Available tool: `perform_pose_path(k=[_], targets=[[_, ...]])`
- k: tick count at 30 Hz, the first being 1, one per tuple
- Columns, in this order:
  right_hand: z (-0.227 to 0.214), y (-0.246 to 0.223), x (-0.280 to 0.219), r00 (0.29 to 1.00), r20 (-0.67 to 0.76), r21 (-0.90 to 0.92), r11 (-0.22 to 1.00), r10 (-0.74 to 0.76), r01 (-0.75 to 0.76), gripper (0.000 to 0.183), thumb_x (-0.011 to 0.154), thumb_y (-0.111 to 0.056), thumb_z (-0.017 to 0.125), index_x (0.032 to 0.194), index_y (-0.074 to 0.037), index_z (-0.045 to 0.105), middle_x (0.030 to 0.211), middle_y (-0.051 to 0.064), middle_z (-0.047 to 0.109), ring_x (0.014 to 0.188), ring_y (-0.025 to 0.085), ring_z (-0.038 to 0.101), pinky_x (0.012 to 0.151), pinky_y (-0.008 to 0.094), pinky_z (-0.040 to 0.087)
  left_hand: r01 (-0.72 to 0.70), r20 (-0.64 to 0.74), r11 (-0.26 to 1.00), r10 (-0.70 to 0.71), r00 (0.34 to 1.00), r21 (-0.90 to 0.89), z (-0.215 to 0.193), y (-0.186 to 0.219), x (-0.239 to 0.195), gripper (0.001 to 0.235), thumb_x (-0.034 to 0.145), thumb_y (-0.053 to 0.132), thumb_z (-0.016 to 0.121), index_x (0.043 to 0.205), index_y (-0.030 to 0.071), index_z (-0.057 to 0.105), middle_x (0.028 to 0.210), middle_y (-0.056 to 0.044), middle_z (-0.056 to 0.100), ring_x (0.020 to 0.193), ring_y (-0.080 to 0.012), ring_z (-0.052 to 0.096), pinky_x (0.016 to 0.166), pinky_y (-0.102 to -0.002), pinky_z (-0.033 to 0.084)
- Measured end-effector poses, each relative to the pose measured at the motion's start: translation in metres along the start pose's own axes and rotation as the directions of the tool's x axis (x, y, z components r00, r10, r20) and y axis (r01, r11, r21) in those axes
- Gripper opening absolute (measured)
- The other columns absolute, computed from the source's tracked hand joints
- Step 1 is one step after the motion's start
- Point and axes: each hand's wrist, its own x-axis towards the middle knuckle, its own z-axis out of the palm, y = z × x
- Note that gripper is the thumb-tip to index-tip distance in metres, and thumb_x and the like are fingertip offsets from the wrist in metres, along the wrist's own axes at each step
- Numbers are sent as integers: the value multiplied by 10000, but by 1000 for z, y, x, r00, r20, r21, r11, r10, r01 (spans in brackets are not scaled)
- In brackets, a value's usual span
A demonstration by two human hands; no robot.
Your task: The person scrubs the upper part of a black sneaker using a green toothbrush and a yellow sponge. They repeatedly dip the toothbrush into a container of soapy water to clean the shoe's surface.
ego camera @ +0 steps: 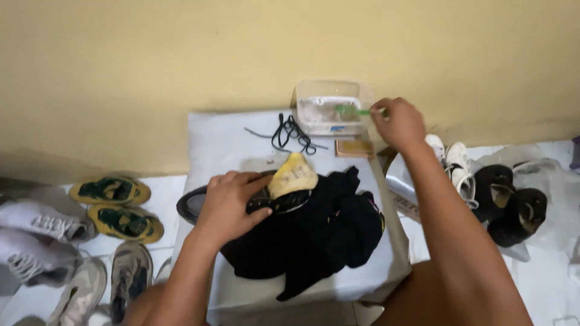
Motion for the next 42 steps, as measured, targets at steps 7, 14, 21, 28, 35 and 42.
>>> perform_pose_path(k=[7, 14, 21, 28, 35, 42], targets=[[-8, -1, -93, 982, -181, 202, 975, -55, 92, 218, 1023, -247, 680, 1212, -157, 743, 1064, 144, 725, 1068, 398, 675, 937, 534, 520, 35, -1, 999, -35, 999, -34, 2, 1, -2, 633, 762, 436, 805, 1356, 280, 651, 1318, 4, 667, 1241, -219, 562, 1028, -419, 335], [10, -3, -117, 950, -313, 562, 809, 14, 173, 131, 1043, -62, 700, 1152, -95, 763, 896, 101, 681, 770, 188, 571, 703, 329, 456, 44, 7, 980, -43, 999, -192, -11, 5, -3, 639, 786, 339, 817, 1380, 185, 638, 1335, -98, 663, 1252, -289, 580, 1059, -451, 327], [15, -72, -130, 920, -235, 586, 710, -314, 392, 158, 876, -148, 837, 1029, -145, 798, 785, 66, 667, 668, 245, 605, 670, 342, 490, 5, 0, 997, -5, 1000, -76, -2, 9, -3, 557, 821, 354, 781, 1344, 199, 669, 1302, -87, 666, 1245, -292, 562, 1031, -478, 316], [27, -65, -125, 959, -48, 619, 745, -278, 247, 118, 891, -120, 820, 1001, -139, 784, 833, 79, 706, 786, 289, 701, 767, 359, 515, 5, 4, 998, -5, 1000, -62, 3, 7, -5, 551, 834, 336, 773, 1357, 204, 658, 1318, -66, 652, 1254, -283, 551, 1022, -468, 319], [2, -53, -123, 926, 125, 600, 771, -355, 214, 155, 955, -51, 705, 1098, -82, 755, 903, 168, 721, 928, 345, 686, 886, 452, 494, -71, -10, 996, 70, 997, -48, 2, 14, -6, 567, 840, 265, 786, 1383, 200, 635, 1394, -97, 610, 1360, -360, 474, 1096, -558, 258], [14, -37, -121, 895, 140, 667, 709, -423, 230, 149, 957, -14, 693, 1087, -48, 758, 857, 170, 651, 863, 305, 649, 879, 436, 494, -90, -33, 994, 88, 996, -58, 12, 4, -4, 331, 857, 311, 781, 1181, 253, 747, 1369, 3, 645, 1307, -263, 542, 1017, -463, 305]])
